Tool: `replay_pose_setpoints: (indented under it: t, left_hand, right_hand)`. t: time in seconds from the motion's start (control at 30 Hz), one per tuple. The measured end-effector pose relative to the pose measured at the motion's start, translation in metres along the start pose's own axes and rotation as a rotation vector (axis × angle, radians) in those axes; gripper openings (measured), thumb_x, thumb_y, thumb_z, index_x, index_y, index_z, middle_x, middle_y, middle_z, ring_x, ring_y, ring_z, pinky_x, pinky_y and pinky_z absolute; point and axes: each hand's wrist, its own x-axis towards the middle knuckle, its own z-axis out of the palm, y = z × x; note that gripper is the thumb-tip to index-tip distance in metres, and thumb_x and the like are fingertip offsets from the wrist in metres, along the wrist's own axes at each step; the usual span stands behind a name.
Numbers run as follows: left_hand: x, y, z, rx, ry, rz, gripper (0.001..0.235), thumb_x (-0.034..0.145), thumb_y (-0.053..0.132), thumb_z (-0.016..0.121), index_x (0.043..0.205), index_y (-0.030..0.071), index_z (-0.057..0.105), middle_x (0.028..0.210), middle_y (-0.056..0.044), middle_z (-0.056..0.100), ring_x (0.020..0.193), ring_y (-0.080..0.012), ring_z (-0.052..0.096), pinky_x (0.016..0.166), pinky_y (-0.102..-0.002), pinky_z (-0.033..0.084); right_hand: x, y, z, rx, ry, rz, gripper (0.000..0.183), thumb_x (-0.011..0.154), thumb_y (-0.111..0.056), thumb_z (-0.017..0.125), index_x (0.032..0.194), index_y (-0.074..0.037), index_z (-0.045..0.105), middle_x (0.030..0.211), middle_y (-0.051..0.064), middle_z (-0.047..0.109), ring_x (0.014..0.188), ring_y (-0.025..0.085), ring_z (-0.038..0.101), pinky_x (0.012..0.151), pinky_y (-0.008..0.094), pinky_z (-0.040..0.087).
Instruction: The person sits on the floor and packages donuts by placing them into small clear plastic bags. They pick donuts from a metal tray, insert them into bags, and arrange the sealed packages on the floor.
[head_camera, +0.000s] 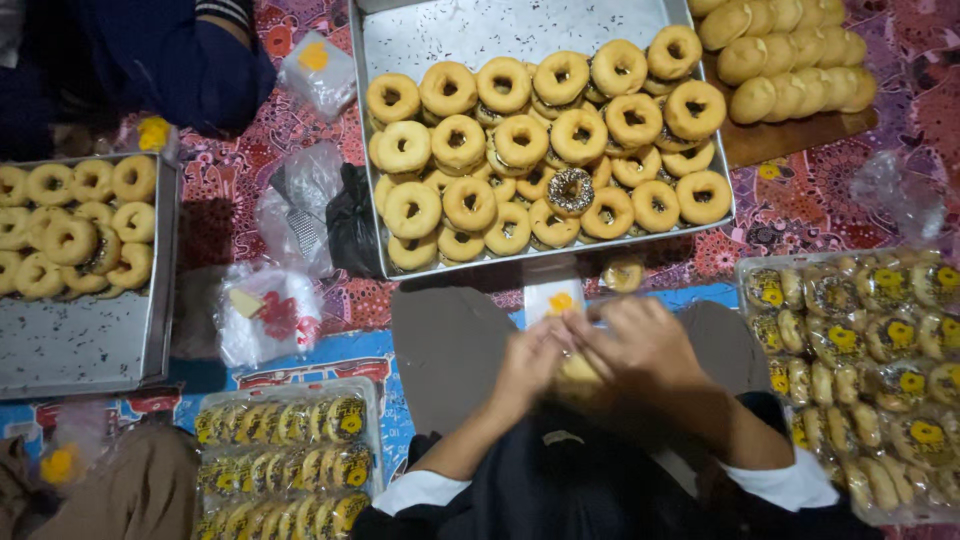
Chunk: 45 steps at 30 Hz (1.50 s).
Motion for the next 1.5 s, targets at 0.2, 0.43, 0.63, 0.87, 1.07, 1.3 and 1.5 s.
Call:
replay_pose_setpoints:
  t: [0.2, 0.43, 0.63, 0.87, 1.07, 1.3, 1.5]
  left_hand:
    - [-0.033, 0.069, -0.030, 0.374, -0.042, 0.231, 0.018, 0.104, 0.006, 0.055, 0.114, 0.004, 0.071, 0.108, -0.012, 0.080, 0.099, -0.0217, 0.079, 0.084, -0.034, 0.062]
    - [-0.016, 0.067, -0.047, 0.591, -0.385, 0.618, 0.014, 0.089, 0.025, 0.070, 0.102, 0.020, 0.071, 0.148, -0.021, 0.059, 0.148, -0.0431, 0.027, 0.119, -0.054, 0.017]
    - [-0.020, 0.016, -0.019, -0.581, 0.066, 0.085, 0.049, 0.101, 0.048, 0.050, 0.124, 0.010, 0.072, 0.146, -0.021, 0.060, 0.141, -0.0343, 0.051, 0.122, -0.043, 0.035]
    - [-0.036, -0.021, -0.084, 0.511, 0.705, 0.323, 0.012, 0.097, 0.010, 0.069, 0.099, -0.001, 0.072, 0.100, -0.009, 0.069, 0.099, -0.0215, 0.065, 0.091, -0.033, 0.052]
    - [-0.105, -0.107, -0.143, 0.204, 0.623, -0.237, 0.024, 0.093, 0.011, 0.074, 0.113, -0.001, 0.066, 0.083, -0.005, 0.070, 0.077, -0.0104, 0.062, 0.070, -0.023, 0.049]
    - [-0.019, -0.219, -0.085, 0.108, 0.105, -0.254, 0.029, 0.096, 0.009, 0.073, 0.120, -0.005, 0.068, 0.094, -0.009, 0.073, 0.085, -0.0100, 0.067, 0.074, -0.024, 0.055]
    - [0.158, -0.260, 0.044, 1.131, -0.122, -0.161, 0.046, 0.091, 0.022, 0.075, 0.128, -0.002, 0.063, 0.120, -0.020, 0.069, 0.112, -0.0301, 0.066, 0.098, -0.040, 0.052]
  right_hand:
    - [-0.019, 0.067, -0.029, -0.138, -0.448, 0.460, 0.024, 0.081, -0.033, 0.077, 0.085, -0.010, 0.070, 0.088, 0.011, 0.068, 0.089, 0.032, 0.067, 0.080, 0.045, 0.051]
    - [-0.090, 0.041, 0.079, 0.686, -0.425, 0.029, 0.034, 0.085, -0.019, 0.078, 0.115, -0.004, 0.072, 0.121, 0.011, 0.072, 0.113, 0.030, 0.069, 0.101, 0.041, 0.050]
    - [-0.062, -0.035, 0.107, 1.340, -0.083, 0.842, 0.030, 0.082, -0.012, 0.080, 0.107, 0.002, 0.071, 0.112, 0.011, 0.069, 0.106, 0.021, 0.066, 0.094, 0.034, 0.053]
    - [-0.024, -0.011, 0.184, 1.504, 0.159, 0.875, 0.022, 0.099, -0.017, 0.071, 0.100, 0.005, 0.075, 0.106, 0.010, 0.070, 0.100, 0.017, 0.066, 0.091, 0.030, 0.051]
    - [-0.072, -0.045, 0.275, 1.430, -0.174, 1.087, 0.020, 0.096, -0.018, 0.074, 0.094, 0.001, 0.076, 0.086, 0.007, 0.077, 0.079, 0.016, 0.071, 0.073, 0.029, 0.056]
    - [-0.168, 0.045, 0.246, 0.983, -0.107, 0.842, 0.020, 0.100, -0.023, 0.065, 0.095, -0.006, 0.072, 0.086, 0.005, 0.063, 0.072, 0.012, 0.056, 0.062, 0.030, 0.045]
    - [-0.164, 0.175, 0.231, 0.767, 0.405, 1.191, 0.025, 0.086, -0.011, 0.082, 0.102, 0.002, 0.068, 0.095, 0.007, 0.069, 0.088, 0.016, 0.064, 0.079, 0.032, 0.053]
